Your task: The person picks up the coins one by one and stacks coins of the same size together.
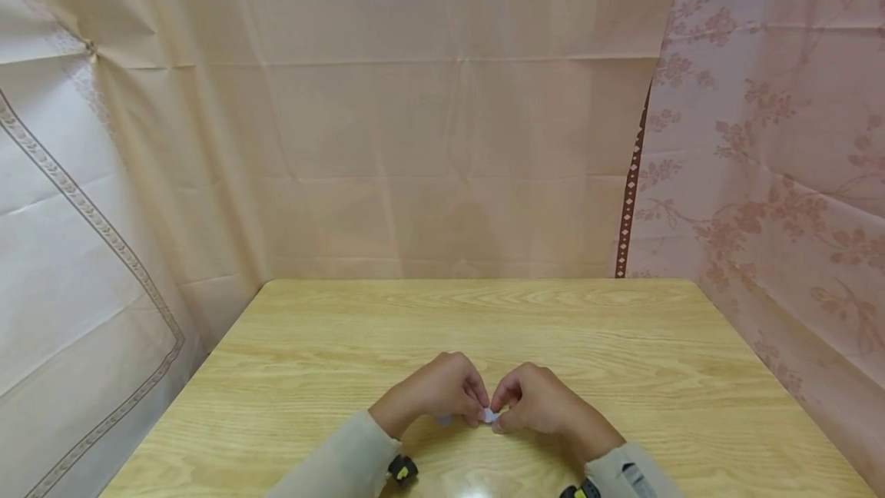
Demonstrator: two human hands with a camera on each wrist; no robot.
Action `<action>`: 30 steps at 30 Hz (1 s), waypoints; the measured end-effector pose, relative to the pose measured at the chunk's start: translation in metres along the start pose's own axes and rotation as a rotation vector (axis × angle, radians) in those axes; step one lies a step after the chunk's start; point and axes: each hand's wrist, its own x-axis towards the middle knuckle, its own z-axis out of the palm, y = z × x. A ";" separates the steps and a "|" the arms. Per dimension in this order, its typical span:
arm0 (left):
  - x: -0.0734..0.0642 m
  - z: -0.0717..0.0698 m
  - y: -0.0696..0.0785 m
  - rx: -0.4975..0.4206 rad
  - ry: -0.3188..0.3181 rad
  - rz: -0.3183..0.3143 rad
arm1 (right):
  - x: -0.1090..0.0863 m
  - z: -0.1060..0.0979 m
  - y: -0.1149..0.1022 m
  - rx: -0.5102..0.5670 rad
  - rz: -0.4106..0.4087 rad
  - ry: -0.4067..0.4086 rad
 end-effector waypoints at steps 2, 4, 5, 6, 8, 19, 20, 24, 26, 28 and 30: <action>0.000 0.001 0.001 -0.002 0.005 -0.007 | 0.000 0.000 0.001 0.001 -0.003 0.000; 0.000 0.001 0.002 0.006 0.013 -0.010 | 0.000 0.000 0.001 0.001 -0.008 -0.003; 0.001 0.002 0.003 0.009 0.018 -0.011 | 0.000 0.000 0.002 0.002 -0.010 -0.004; 0.001 0.002 0.003 0.018 0.024 -0.011 | 0.000 0.000 0.002 0.005 -0.010 -0.006; 0.002 0.002 0.004 0.042 0.037 -0.009 | 0.000 -0.001 0.002 0.014 -0.009 -0.013; 0.005 0.005 0.006 0.057 0.054 0.001 | -0.001 -0.008 0.002 0.074 -0.024 -0.048; 0.005 0.005 0.007 0.061 0.054 -0.001 | -0.001 -0.008 0.002 0.075 -0.025 -0.049; 0.004 0.006 0.009 0.068 0.053 -0.007 | -0.001 -0.007 0.002 0.078 -0.016 -0.046; 0.004 0.006 0.010 0.070 0.052 -0.010 | 0.000 -0.007 0.003 0.078 -0.004 -0.040; 0.004 0.006 0.011 0.077 0.051 -0.015 | 0.000 -0.007 0.004 0.078 0.006 -0.035; 0.004 0.007 0.010 0.093 0.050 -0.017 | 0.001 -0.007 0.004 0.077 0.010 -0.031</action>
